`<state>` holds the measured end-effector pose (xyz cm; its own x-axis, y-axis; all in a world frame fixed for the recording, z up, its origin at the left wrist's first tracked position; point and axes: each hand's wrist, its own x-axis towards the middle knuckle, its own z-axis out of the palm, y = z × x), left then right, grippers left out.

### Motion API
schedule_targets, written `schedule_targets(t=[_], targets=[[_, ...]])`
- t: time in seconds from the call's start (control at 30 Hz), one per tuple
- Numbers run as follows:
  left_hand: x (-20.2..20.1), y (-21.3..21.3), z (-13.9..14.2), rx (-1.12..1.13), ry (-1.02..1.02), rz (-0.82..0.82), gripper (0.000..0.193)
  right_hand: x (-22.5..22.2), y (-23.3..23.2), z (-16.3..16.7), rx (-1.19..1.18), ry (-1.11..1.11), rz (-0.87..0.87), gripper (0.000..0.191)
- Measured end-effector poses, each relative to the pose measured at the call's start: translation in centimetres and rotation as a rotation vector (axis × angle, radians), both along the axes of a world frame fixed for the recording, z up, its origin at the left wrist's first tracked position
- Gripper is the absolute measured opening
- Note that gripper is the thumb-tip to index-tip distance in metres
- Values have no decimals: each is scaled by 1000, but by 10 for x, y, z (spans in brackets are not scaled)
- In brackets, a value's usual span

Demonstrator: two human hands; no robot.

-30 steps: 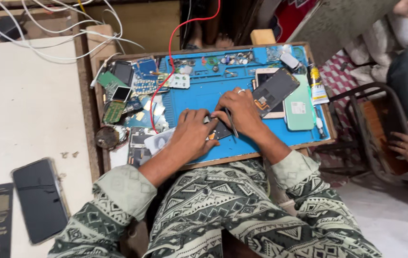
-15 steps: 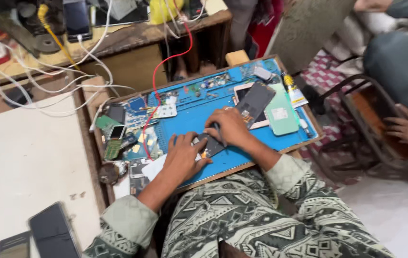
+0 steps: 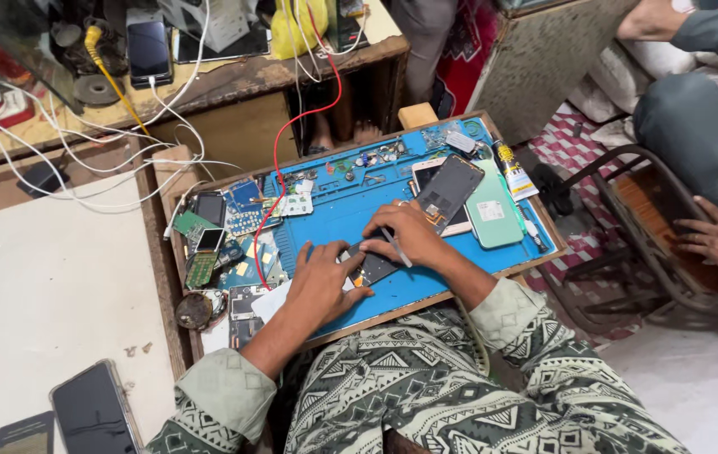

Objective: The person pries at the back cover of a disassembled smartphone lying on a blue work mat, using a thin metal pry tool to work along the edges while holding the phone steady with the other hand. They reposition the phone and continue prying and scraping around its edges on a cluttered repair bench.

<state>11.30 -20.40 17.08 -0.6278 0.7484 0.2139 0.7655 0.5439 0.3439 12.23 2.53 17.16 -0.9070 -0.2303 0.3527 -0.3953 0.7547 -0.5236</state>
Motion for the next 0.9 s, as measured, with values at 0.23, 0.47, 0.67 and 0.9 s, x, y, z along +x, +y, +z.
schedule_targets(t=[0.23, 0.47, 0.67, 0.9], targets=[[-5, -9, 4, -8, -5, -57, 74, -4, -10, -1, 101, 0, -4, 21], [-7, -9, 1, -26, -40, -44, 67, -4, -14, -8, 212, 176, 41, 10], [-9, -6, -2, -31, -40, -24, 69, -6, -13, -8, 296, 312, 41, 13], [-10, -5, -4, -14, -22, -8, 70, -2, -16, -3, 355, 299, 35, 13]])
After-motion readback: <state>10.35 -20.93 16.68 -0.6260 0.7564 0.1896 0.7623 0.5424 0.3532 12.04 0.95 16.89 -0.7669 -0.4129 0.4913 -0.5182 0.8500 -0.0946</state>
